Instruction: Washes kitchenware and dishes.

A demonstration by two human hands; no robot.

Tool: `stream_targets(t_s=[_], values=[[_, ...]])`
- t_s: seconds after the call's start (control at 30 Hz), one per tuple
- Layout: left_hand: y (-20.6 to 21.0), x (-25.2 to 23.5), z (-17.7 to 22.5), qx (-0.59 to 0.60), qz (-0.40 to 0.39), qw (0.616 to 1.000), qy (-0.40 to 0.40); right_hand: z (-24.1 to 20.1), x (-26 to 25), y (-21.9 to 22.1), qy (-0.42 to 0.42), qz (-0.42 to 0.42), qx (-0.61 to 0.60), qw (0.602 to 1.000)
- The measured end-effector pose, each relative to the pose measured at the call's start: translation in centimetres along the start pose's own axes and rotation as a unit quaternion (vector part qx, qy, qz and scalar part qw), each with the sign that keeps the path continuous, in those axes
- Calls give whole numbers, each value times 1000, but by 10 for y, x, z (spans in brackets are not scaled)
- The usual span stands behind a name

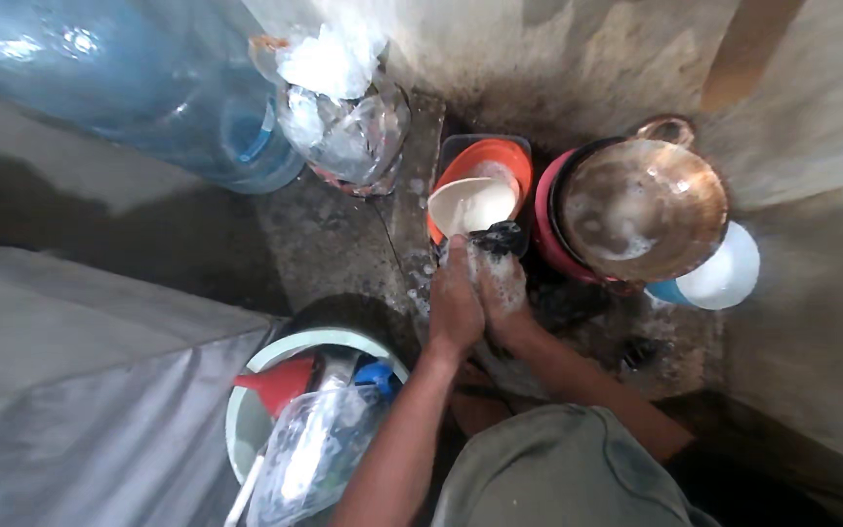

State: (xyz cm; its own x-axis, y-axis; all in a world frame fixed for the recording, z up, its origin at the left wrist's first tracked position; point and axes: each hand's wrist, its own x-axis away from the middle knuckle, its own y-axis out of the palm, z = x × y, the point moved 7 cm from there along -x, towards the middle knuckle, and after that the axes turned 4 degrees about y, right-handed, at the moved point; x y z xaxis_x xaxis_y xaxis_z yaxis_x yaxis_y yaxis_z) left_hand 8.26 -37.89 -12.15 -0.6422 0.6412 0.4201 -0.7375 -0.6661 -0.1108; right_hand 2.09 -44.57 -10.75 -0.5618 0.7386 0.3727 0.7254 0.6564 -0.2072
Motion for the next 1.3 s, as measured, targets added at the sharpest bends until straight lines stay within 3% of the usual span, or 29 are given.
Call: stream_targets(t_s=[0.07,0.2,0.3,0.43,0.57,0.63,0.7,0.73,0.8,0.87,0.97,1.07,1.17,1.23,1.3], values=[[1,-4,-9,73,7,996,-41,14,-2,3,-52,15,4,999],[-2,-14,-12,218,49,974,-33,19,10,6,-43,3,37,998],[-9,-18,-4,221,107,969,-17,25,13,9,-86,27,80,993],[-13,-21,-2,183,112,976,-36,46,15,7,-124,49,128,983],[-12,-31,8,249,27,968,-17,84,16,-1,-90,-78,168,979],[-4,-35,3,283,3,958,-46,89,18,-6,-66,-144,214,964],[-2,-35,-9,318,10,943,-97,94,21,-9,-115,-188,259,940],[-4,-33,-14,330,9,936,-121,100,24,-10,-181,-187,270,927],[-9,-32,-19,352,-38,925,-136,104,28,-19,-264,-171,246,917],[-13,-35,-21,383,-109,909,-122,100,27,-34,-248,-125,163,947],[-18,-38,-27,412,-195,886,-83,75,16,-51,-207,7,-21,978],[-20,-39,-41,386,-175,904,-62,44,1,-46,-213,19,-78,974],[-15,-34,-49,354,-161,919,-69,14,1,-38,-193,82,0,978],[-14,-24,-53,327,-118,932,-106,-1,-2,-29,-249,121,22,961],[-12,-21,-58,328,-113,931,-115,-13,-7,-19,-303,110,44,946]])
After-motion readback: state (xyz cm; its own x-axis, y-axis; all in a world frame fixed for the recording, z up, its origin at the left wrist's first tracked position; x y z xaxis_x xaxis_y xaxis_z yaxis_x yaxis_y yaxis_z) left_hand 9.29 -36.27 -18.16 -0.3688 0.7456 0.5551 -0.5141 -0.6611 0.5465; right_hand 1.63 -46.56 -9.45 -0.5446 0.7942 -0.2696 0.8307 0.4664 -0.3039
